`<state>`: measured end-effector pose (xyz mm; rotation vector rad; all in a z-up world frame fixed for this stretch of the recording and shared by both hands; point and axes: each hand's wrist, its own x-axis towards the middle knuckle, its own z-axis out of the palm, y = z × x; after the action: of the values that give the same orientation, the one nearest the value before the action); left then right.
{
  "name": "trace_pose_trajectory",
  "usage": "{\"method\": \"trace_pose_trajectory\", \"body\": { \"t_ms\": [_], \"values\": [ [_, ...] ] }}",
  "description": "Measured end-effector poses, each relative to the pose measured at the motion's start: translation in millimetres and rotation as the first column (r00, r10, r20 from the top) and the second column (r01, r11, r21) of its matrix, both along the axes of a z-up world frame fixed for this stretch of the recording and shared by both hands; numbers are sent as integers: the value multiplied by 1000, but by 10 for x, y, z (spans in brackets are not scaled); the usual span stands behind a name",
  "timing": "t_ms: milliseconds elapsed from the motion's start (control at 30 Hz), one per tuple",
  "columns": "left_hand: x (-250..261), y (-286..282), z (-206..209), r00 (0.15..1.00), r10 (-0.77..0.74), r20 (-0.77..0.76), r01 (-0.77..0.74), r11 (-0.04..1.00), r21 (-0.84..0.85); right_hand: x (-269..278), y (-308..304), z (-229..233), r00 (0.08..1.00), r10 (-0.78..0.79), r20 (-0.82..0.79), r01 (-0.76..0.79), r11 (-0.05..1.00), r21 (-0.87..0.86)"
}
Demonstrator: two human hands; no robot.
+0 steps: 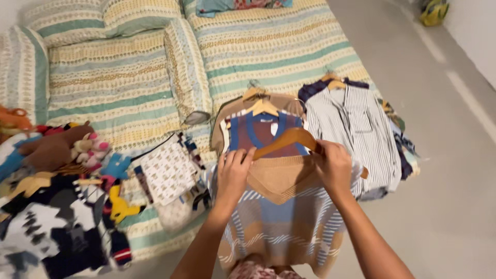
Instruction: The person removes various garments on hangers from a wardrobe and places them on a bed. The person handles shirts, blouses, and sweaters one at a time, smoothing them briefly before setting them down.
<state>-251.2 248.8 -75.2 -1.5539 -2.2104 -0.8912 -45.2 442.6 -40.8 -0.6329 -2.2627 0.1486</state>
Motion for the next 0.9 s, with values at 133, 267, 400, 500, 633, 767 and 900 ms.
{"method": "trace_pose_trajectory", "body": {
  "t_ms": [133,267,400,500,633,767,900],
  "values": [
    [-607,1031,-749,991,100,-89,-112,985,-131,-772,953,-688,982,-102,157,127,978,-163],
    [-1074,1833,-1807,975,163,-152,-204,927,-315,-1344,1833,-1796,956,-84,282,185,917,-354],
    [-1482,2442,-2930,960,209,-184,-264,894,-363,-1813,2525,-3092,960,-56,275,146,937,-317],
    [-1689,2802,-3594,942,253,-222,-312,905,-288,-1979,2900,-3836,952,-33,304,127,947,-296],
    [-2002,3221,-4200,891,271,-365,-355,917,-185,-2370,3307,-4421,873,-72,482,225,937,-268],
    [-2104,3582,-4671,870,423,-254,-492,776,-395,-2579,3542,-4649,924,-59,378,106,989,-104],
    [-2145,3655,-4944,831,489,-266,-554,771,-315,-2664,3447,-4749,887,-9,462,207,902,-379]
  ]
}}
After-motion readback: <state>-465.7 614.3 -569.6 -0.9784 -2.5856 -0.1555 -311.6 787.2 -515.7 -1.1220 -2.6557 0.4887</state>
